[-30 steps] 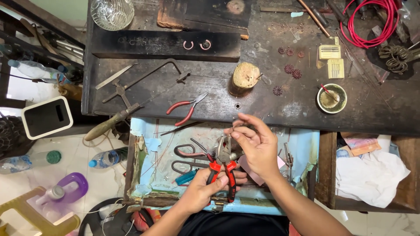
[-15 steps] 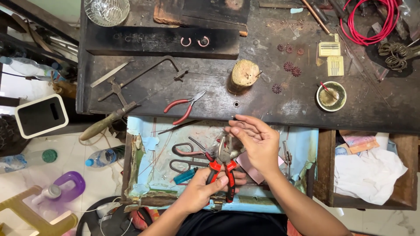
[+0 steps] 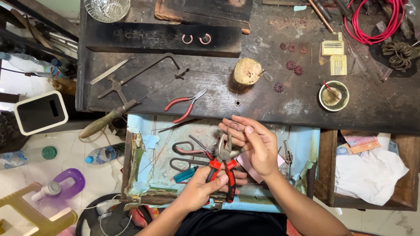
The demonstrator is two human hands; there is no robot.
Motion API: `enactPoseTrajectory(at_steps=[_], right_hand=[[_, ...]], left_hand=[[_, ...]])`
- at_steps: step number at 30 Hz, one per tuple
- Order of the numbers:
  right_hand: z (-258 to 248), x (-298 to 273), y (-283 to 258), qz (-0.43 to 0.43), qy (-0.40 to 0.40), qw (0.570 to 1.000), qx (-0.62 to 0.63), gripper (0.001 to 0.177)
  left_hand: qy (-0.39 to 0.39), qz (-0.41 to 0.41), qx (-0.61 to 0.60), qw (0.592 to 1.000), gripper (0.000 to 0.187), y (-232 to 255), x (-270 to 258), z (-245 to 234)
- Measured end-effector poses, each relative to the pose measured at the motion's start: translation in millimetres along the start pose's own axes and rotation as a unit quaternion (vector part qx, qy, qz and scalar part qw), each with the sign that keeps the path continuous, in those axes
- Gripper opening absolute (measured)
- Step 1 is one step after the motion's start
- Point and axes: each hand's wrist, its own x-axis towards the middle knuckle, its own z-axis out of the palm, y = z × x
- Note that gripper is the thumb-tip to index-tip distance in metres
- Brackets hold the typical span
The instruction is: Shaping and bending small metal rings using pliers at a jewelry workbench.
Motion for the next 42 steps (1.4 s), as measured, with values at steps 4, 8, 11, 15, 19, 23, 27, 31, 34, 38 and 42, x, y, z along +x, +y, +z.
enactPoseTrajectory(at_steps=[4, 8, 11, 15, 19, 23, 27, 31, 34, 38, 42], right_hand=[[1, -1, 2, -0.001, 0.003, 1.000, 0.006, 0.037], [1, -1, 1, 0.000, -0.005, 1.000, 0.010, 0.035], [-1, 0, 3, -0.008, -0.031, 0.998, 0.050, 0.034], [2, -3, 6, -0.008, -0.062, 0.993, 0.096, 0.032], [7, -7, 1, 0.020, -0.058, 0.995, 0.075, 0.033], [8, -7, 3, 0.014, -0.082, 0.995, 0.057, 0.041], [8, -7, 6, 0.005, -0.082, 0.995, 0.059, 0.039], [8, -7, 6, 0.009, -0.080, 0.995, 0.056, 0.039], [8, -7, 5, 0.007, -0.086, 0.995, 0.051, 0.038], [8, -7, 5, 0.008, -0.085, 0.996, 0.039, 0.038], [8, -7, 6, 0.017, -0.083, 0.995, 0.049, 0.038]], left_hand=[[0.000, -0.002, -0.003, 1.000, 0.056, -1, 0, 0], [-0.007, 0.003, -0.018, 1.000, 0.058, 0, -2, 0], [-0.029, 0.002, -0.014, 0.999, 0.057, 1, -3, 1], [-0.031, -0.017, -0.019, 0.999, 0.055, 1, -2, 3], [-0.028, -0.008, -0.038, 0.999, 0.058, 2, -3, 0], [-0.025, -0.010, -0.039, 0.999, 0.054, 3, -3, 0], [-0.023, -0.013, -0.048, 0.999, 0.056, 2, -3, 0], [-0.023, -0.005, -0.048, 0.999, 0.052, 4, -4, 0], [-0.028, -0.008, -0.051, 0.998, 0.052, 7, -5, 0], [-0.023, -0.017, -0.056, 0.998, 0.052, 7, -5, 0], [-0.023, -0.021, -0.076, 0.997, 0.047, 1, -5, -4]])
